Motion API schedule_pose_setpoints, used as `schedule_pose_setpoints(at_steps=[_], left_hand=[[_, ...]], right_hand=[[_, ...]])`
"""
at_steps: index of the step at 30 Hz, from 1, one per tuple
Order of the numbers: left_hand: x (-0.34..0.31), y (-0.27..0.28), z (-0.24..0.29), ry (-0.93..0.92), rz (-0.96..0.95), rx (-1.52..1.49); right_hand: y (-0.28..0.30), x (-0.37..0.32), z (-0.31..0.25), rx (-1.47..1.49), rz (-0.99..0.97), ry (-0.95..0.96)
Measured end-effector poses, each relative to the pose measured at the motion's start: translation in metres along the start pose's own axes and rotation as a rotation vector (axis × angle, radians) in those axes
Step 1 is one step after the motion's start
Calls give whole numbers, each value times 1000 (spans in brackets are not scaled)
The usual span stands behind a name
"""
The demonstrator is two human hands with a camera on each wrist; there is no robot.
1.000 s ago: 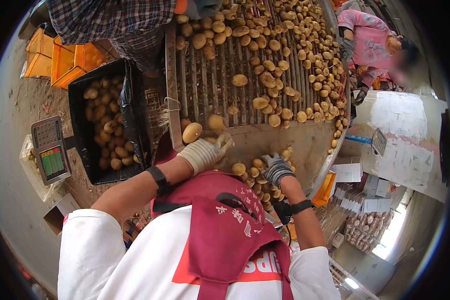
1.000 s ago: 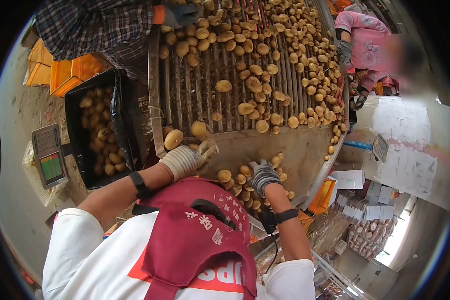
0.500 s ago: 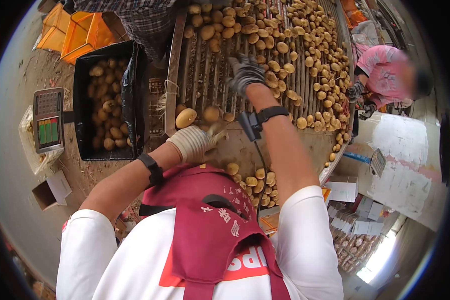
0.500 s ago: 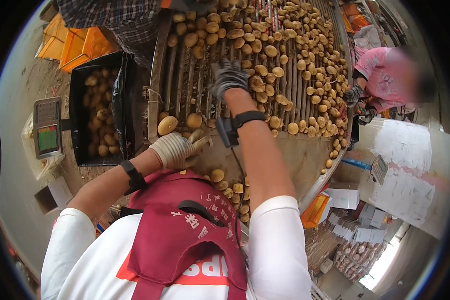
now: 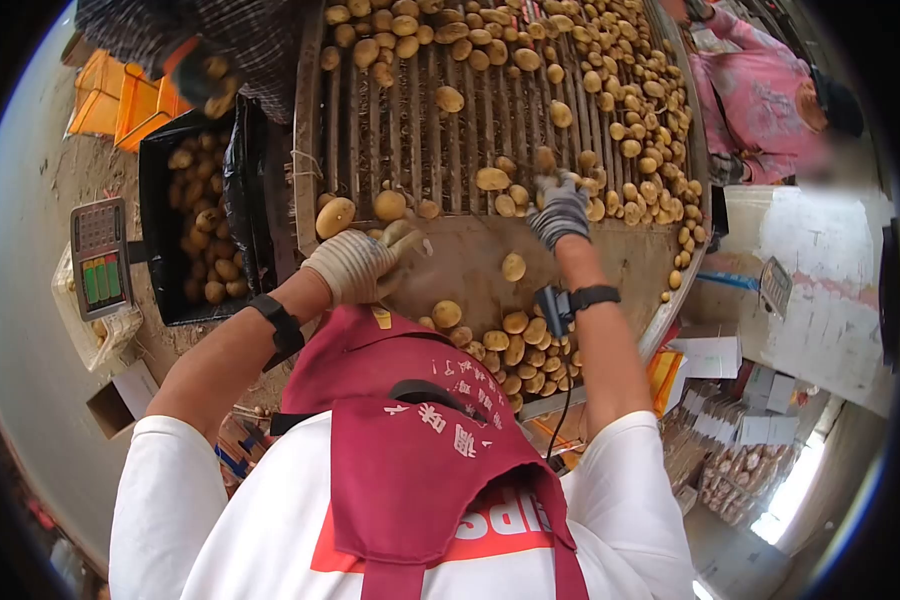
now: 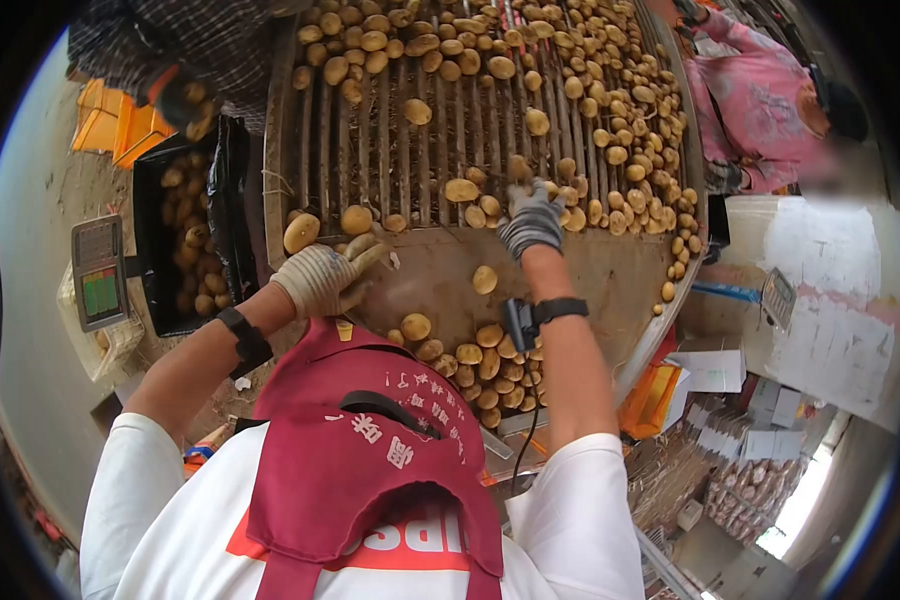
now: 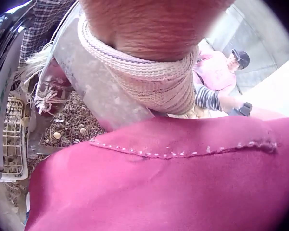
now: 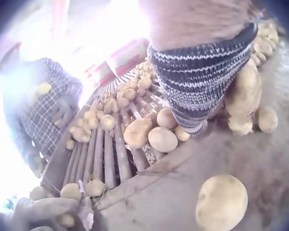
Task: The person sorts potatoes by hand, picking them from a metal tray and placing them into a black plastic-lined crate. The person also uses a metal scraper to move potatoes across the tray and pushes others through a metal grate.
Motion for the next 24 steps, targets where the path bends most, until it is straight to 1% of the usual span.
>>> schedule_pose_setpoints(at_steps=[1,3,4,6,7,9,11,12,13,15,16,17,18,19,20,21,22,23,24], left_hand=[[2,5,1,16,-5,5],[1,3,3,23,-26,10],[0,-4,-4,40,-30,41],[0,-4,-3,31,-45,70],[2,5,4,19,-40,61],[2,2,11,-14,-43,49],[0,7,22,-144,136,158],[0,5,33,-211,138,119],[4,5,39,-233,124,113],[12,14,62,-425,241,391],[29,24,64,-321,173,511],[38,21,48,-201,113,583],[46,26,37,-70,-80,617],[53,19,14,32,-206,616],[61,18,0,124,-276,557],[64,16,-11,218,-343,498],[66,15,-13,206,-346,502],[67,14,-17,250,-324,401],[69,11,-19,292,-303,298]], right_hand=[[-19,-16,3,54,-56,-2],[-23,-54,15,129,79,-1],[-27,-77,19,134,76,-14],[-25,-127,26,408,152,-61],[-35,-151,36,406,159,-84],[-51,-199,40,380,260,33],[-48,-236,55,350,287,-3],[-45,-254,63,321,311,-21],[-44,-269,72,320,309,-48],[-41,-302,101,428,354,-168],[-47,-321,116,346,374,-236],[-48,-334,125,344,373,-258],[-51,-348,139,403,371,-347],[-55,-362,149,464,371,-435],[-61,-373,155,464,350,-501],[-66,-381,156,466,352,-516],[-71,-386,156,534,339,-535],[-75,-390,155,603,326,-552],[-77,-391,151,596,321,-540]])
Point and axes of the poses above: each hand's wrist, its own x-axis towards the middle knuckle, its own y-axis out of the back of the hand, z = x × y, the point moved 10 cm from there along x, towards the middle knuckle, and after that the axes turned 13 degrees about z, right-handed, at the moved point
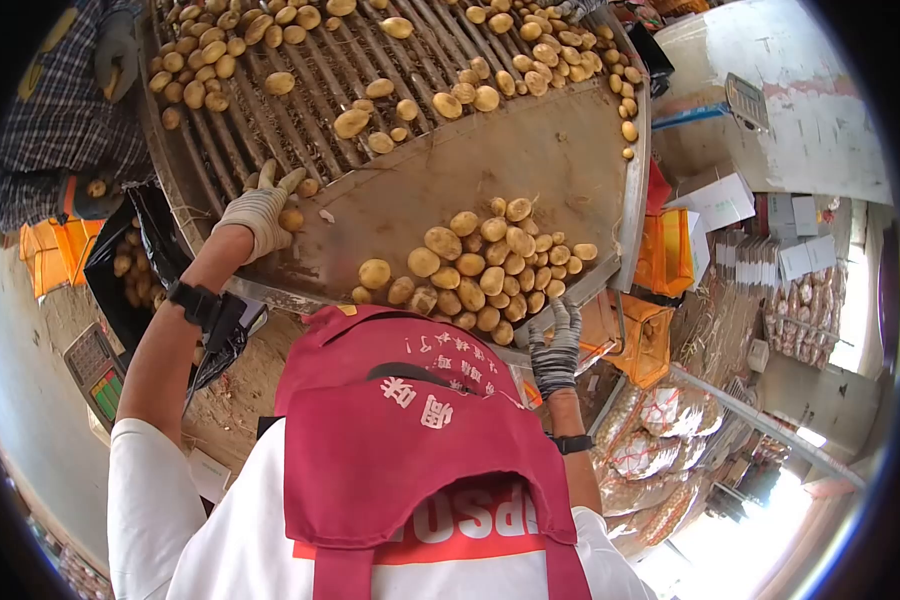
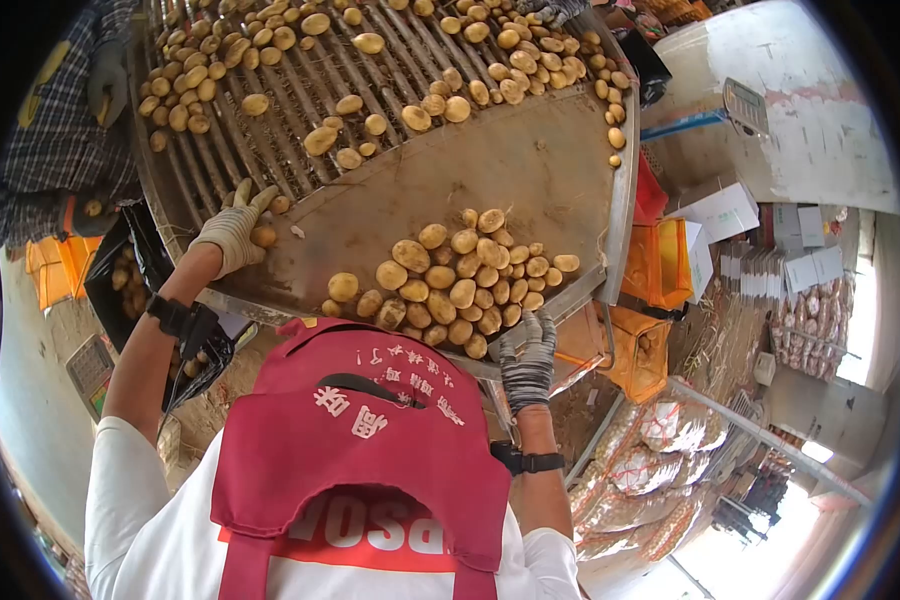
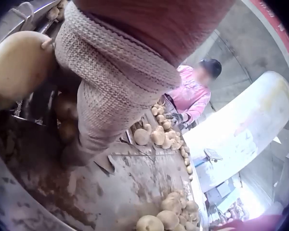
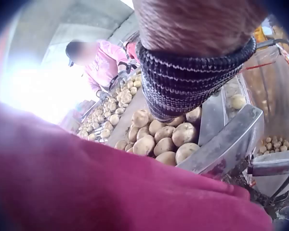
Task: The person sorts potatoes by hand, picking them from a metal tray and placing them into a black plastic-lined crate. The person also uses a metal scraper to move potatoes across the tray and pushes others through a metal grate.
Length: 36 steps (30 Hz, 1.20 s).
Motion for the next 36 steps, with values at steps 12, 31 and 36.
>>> schedule_pose_setpoints(at_steps=[12,31,36], left_hand=[[-27,-22,116,-275,205,-792],[-71,-46,47,45,356,-640],[-68,-57,43,-17,414,-507]], right_hand=[[-66,44,-104,-191,-216,508],[-132,125,-205,-51,-74,628],[-108,185,-166,502,-154,261]])
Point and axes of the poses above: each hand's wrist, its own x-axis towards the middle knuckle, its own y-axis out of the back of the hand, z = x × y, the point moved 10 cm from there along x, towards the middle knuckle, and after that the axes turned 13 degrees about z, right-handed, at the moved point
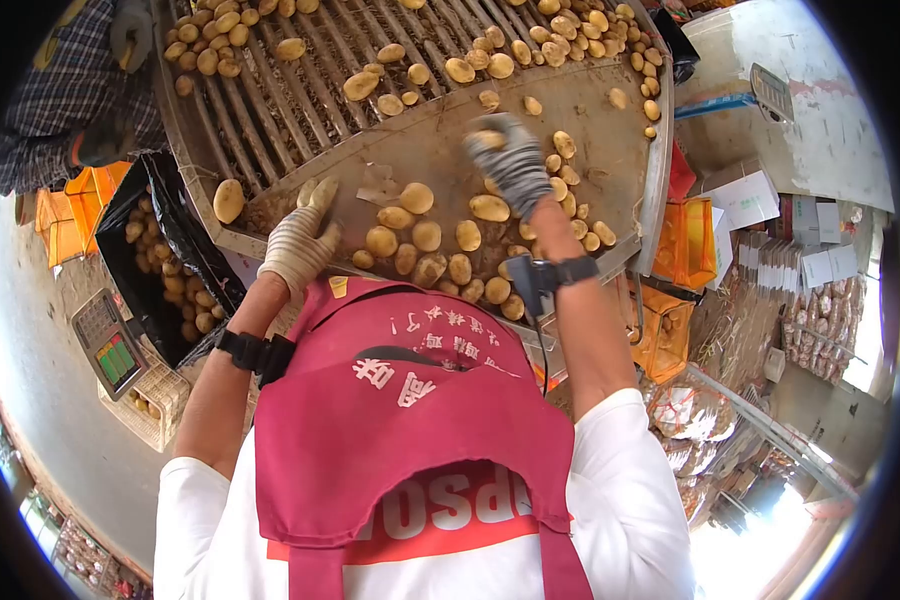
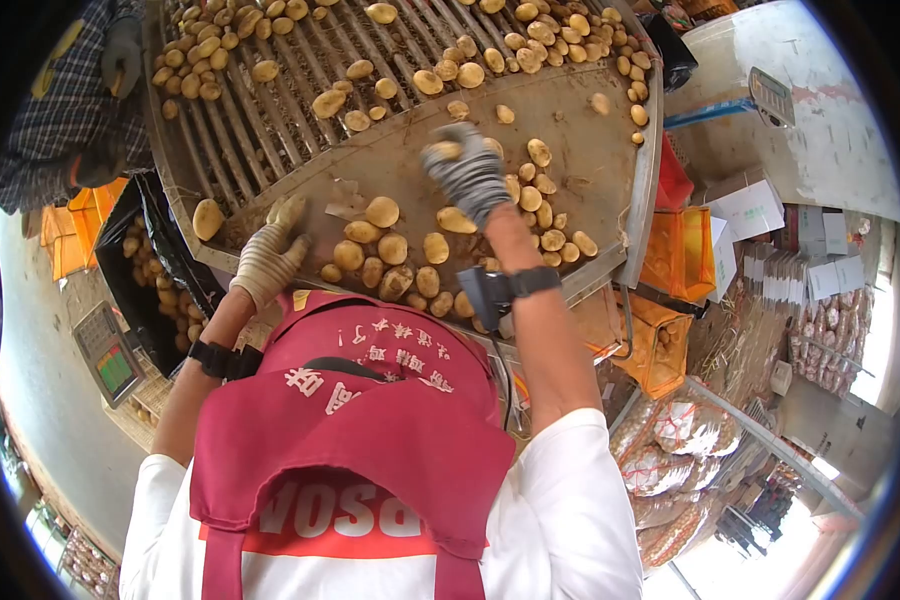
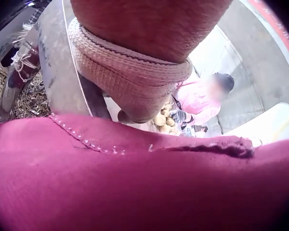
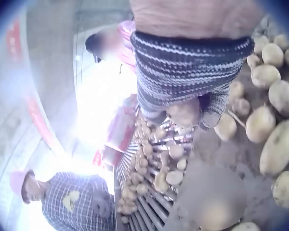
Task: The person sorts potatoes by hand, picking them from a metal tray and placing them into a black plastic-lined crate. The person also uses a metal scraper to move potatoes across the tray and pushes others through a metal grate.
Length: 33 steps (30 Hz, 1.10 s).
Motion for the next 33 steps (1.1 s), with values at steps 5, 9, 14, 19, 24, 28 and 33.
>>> schedule_pose_setpoints(at_steps=[5,9,14,19,24,28,33], left_hand=[[5,6,7,116,-3,169],[7,3,14,156,-45,335],[7,1,11,192,-51,451],[4,3,8,188,16,464],[3,11,11,141,162,395],[2,1,-18,231,181,95],[-18,-28,22,883,32,-1138]], right_hand=[[84,-26,43,244,115,-593],[46,-70,15,-519,-322,-144],[-14,-109,12,-782,-397,55],[17,-98,15,-137,-355,-207],[29,-153,16,1140,-373,-810],[41,-160,4,840,-312,-405],[49,-140,-61,564,-297,-115]])
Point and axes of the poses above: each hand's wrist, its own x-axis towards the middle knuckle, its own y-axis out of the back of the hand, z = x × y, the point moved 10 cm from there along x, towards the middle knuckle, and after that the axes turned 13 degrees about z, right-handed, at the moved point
